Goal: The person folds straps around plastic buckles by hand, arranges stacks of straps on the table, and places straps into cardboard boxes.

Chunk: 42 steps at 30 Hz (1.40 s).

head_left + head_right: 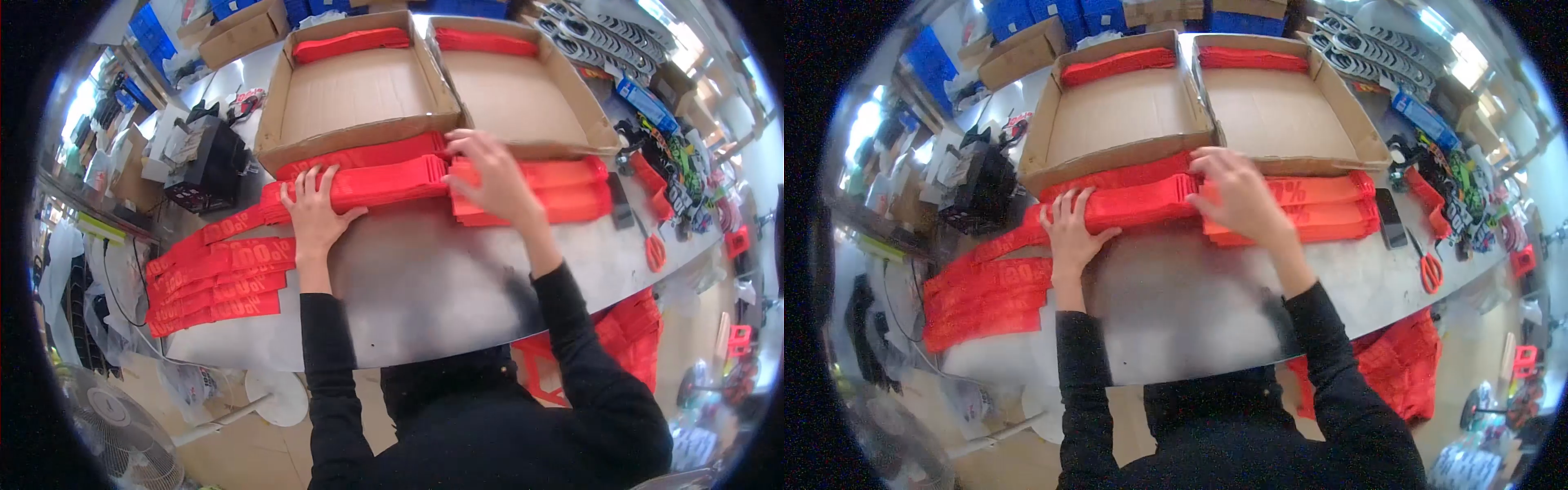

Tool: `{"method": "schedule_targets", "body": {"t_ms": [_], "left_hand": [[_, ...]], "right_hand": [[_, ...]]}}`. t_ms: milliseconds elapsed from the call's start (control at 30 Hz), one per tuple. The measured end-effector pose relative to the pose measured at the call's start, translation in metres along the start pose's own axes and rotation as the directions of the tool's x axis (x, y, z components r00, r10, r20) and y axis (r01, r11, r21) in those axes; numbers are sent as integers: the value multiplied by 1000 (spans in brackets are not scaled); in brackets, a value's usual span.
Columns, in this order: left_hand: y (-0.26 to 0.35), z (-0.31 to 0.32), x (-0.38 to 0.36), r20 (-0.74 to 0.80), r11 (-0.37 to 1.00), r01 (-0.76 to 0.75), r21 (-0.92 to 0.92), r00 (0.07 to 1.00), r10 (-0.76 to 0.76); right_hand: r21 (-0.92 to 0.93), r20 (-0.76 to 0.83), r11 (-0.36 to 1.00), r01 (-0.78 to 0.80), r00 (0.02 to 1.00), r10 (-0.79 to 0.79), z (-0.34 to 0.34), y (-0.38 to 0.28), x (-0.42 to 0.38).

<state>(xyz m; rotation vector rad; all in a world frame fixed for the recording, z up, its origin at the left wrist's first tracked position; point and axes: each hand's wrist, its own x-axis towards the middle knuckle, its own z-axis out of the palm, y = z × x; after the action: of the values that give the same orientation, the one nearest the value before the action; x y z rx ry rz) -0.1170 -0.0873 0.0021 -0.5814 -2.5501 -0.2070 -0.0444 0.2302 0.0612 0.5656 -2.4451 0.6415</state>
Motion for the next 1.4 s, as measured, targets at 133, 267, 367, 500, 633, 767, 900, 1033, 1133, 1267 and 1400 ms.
{"method": "schedule_targets", "body": {"t_ms": [133, 267, 367, 500, 633, 767, 900, 1033, 1133, 1267, 1400], "left_hand": [[23, -6, 11, -78, 998, -54, -29, 996, 52], [42, 11, 25, -138, 979, -165, -121, 979, 148], [49, 17, 18, -74, 961, -187, -202, 982, 175], [49, 13, 18, -139, 929, -188, -318, 979, 151], [47, 18, 19, -190, 893, -150, -425, 979, 73], [48, 10, 19, -206, 896, -209, -392, 969, 135], [47, 10, 18, -199, 832, -119, -541, 980, 11], [52, -5, 16, -379, 886, -329, -327, 905, 196], [68, -26, 2, -172, 835, -302, -461, 953, 250], [86, -36, -17, 91, 795, -274, -541, 921, 380], [86, -22, -32, 296, 826, -262, -500, 844, 447]], "right_hand": [[46, 145, 994, -96, 986, 88, -14, 51, -32], [83, 137, 994, -70, 989, 59, -4, 73, -38], [89, 78, 993, -72, 995, 65, 5, 68, -54], [56, -27, 997, -57, 998, 58, 1, 67, -54], [50, -154, 997, -62, 986, 69, -1, 63, -50], [46, -281, 998, -32, 959, 43, -15, 50, -47], [197, -494, 975, 105, 869, 6, -28, 9, -49], [543, -414, 809, 226, 910, 24, 4, -31, -61], [593, -198, 798, 105, 980, 18, 35, -39, -75], [623, -90, 781, -45, 988, 129, 49, -45, -80], [495, 0, 868, 47, 999, -54, 52, -40, -77]]}}
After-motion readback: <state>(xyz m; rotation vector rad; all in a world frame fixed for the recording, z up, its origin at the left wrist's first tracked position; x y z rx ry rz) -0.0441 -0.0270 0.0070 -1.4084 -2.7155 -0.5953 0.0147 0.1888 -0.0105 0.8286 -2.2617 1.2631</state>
